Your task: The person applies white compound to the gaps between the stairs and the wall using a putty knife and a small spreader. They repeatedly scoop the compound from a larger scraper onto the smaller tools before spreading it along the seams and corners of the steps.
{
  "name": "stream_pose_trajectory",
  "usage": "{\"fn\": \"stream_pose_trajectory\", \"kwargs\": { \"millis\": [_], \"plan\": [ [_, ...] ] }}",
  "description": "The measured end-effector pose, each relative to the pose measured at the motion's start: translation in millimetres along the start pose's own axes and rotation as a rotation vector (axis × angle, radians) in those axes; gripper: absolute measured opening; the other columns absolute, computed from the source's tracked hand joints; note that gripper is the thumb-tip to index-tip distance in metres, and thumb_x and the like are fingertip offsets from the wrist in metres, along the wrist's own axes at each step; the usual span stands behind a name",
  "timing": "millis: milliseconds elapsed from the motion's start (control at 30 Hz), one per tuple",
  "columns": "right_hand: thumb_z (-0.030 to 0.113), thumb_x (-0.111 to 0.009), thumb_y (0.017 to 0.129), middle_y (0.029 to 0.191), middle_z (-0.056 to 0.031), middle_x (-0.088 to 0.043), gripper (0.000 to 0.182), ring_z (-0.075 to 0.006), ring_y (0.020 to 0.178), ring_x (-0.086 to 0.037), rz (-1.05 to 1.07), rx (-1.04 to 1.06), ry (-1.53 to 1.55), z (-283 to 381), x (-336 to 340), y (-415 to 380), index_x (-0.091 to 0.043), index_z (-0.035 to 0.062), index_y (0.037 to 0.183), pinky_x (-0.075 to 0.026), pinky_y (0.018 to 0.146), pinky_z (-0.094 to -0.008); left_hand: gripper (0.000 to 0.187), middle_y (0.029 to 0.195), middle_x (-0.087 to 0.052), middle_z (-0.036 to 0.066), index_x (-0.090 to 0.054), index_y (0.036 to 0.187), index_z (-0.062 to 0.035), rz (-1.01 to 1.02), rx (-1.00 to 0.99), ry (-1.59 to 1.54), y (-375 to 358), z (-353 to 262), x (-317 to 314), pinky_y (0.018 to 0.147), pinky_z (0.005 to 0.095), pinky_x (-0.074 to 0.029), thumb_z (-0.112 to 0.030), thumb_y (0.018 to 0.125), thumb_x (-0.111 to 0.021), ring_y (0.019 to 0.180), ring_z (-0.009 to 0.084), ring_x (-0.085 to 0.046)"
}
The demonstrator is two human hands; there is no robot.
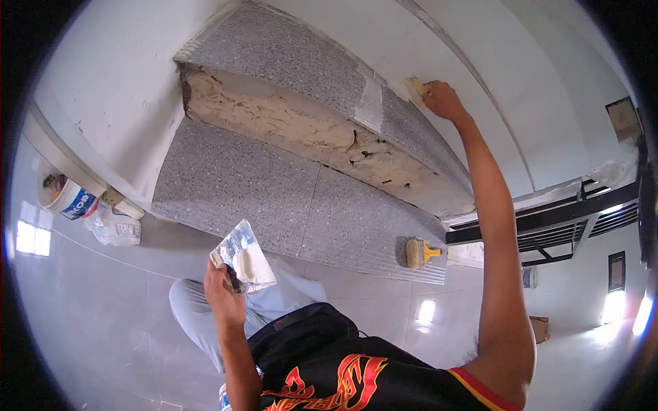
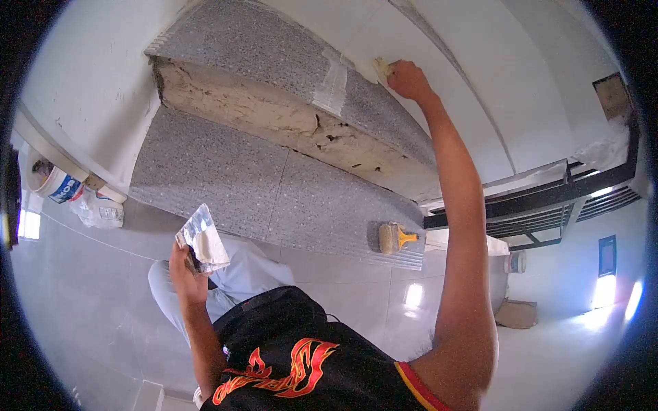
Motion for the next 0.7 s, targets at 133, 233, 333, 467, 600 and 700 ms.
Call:
{"fn": "stream_pose_trajectory", "kwargs": {
  "millis": [133, 233, 333, 467, 600, 700],
  "plan": [
    [0.017, -0.053, 0.072, 0.082, -0.0210, -0.058, 0.023, -0.0361, 0.077, -0.057, 0.091, -0.189, -0.027, 28, 2, -9, -0.060, -0.0028, 0.083, -0.046, 0.070, -0.0414, 0.027, 0.084, -0.053, 0.005, -0.045, 0.103, -0.0023, 0.078, 0.035, -0.006, 0, 1, 5, 0.042, 0.0286, -0.044, -0.012, 0.081, -0.033, 0.065, 0.0142, -0.054],
    [0.011, -0.052, 0.071, 0.081, -0.0219, -0.058, 0.018, -0.0367, 0.076, -0.057, 0.096, -0.220, -0.128, 38, -3, -13, -0.060, -0.0022, 0.080, -0.047, 0.067, -0.0425, 0.028, 0.083, -0.053, 0.005, -0.045, 0.103, -0.0022, 0.024, 0.014, -0.032, 0, 4, 2, 0.043, 0.0284, -0.044, -0.012, 0.080, -0.033, 0.065, 0.0142, -0.054],
    [0.008, -0.052, 0.069, 0.082, -0.0222, -0.058, 0.016, -0.0367, 0.077, -0.057, 0.082, -0.173, -0.207, 47, -18, -13, -0.060, -0.0013, 0.079, -0.047, 0.067, -0.0430, 0.028, 0.085, -0.053, 0.005, -0.045, 0.103, -0.0019, 0.024, 0.007, -0.020, 1, 1, 0, 0.046, 0.0276, -0.045, -0.011, 0.080, -0.033, 0.067, 0.0138, -0.054],
    [0.008, -0.056, 0.068, 0.087, -0.0187, -0.059, 0.020, -0.0334, 0.081, -0.059, 0.047, -0.107, -0.277, 66, -12, -6, -0.060, -0.0009, 0.084, -0.048, 0.069, -0.0400, 0.028, 0.086, -0.053, 0.005, -0.045, 0.103, -0.0011, 0.049, -0.007, -0.045, 2, -3, -5, 0.055, 0.0264, -0.047, -0.010, 0.080, -0.033, 0.072, 0.0136, -0.054],
    [0.011, -0.054, 0.069, 0.091, -0.0203, -0.056, 0.018, -0.0332, 0.080, -0.057, 0.222, -0.025, -0.263, 38, -3, 17, -0.058, 0.0000, 0.081, -0.046, 0.072, -0.0416, 0.030, 0.092, -0.052, 0.006, -0.045, 0.105, -0.0002, 0.073, 0.004, -0.103, -1, 2, -3, 0.069, 0.0266, -0.045, -0.009, 0.080, -0.033, 0.080, 0.0145, -0.054],
    [0.018, -0.055, 0.070, 0.093, -0.0177, -0.057, 0.022, -0.0326, 0.082, -0.057, 0.311, 0.012, -0.166, -5, -6, 1, -0.058, 0.0012, 0.084, -0.045, 0.074, -0.0413, 0.032, 0.094, -0.052, 0.006, -0.045, 0.108, 0.0002, 0.078, 0.015, -0.117, -4, 8, 4, 0.075, 0.0274, -0.043, -0.009, 0.080, -0.033, 0.085, 0.0151, -0.053]
  ]
}}
Point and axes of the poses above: each hand's wrist, its own y-axis towards the middle knuckle, its own x-axis out of the back of the hand, z = x × y, the point moved 1 cm from there along y, towards the middle knuckle
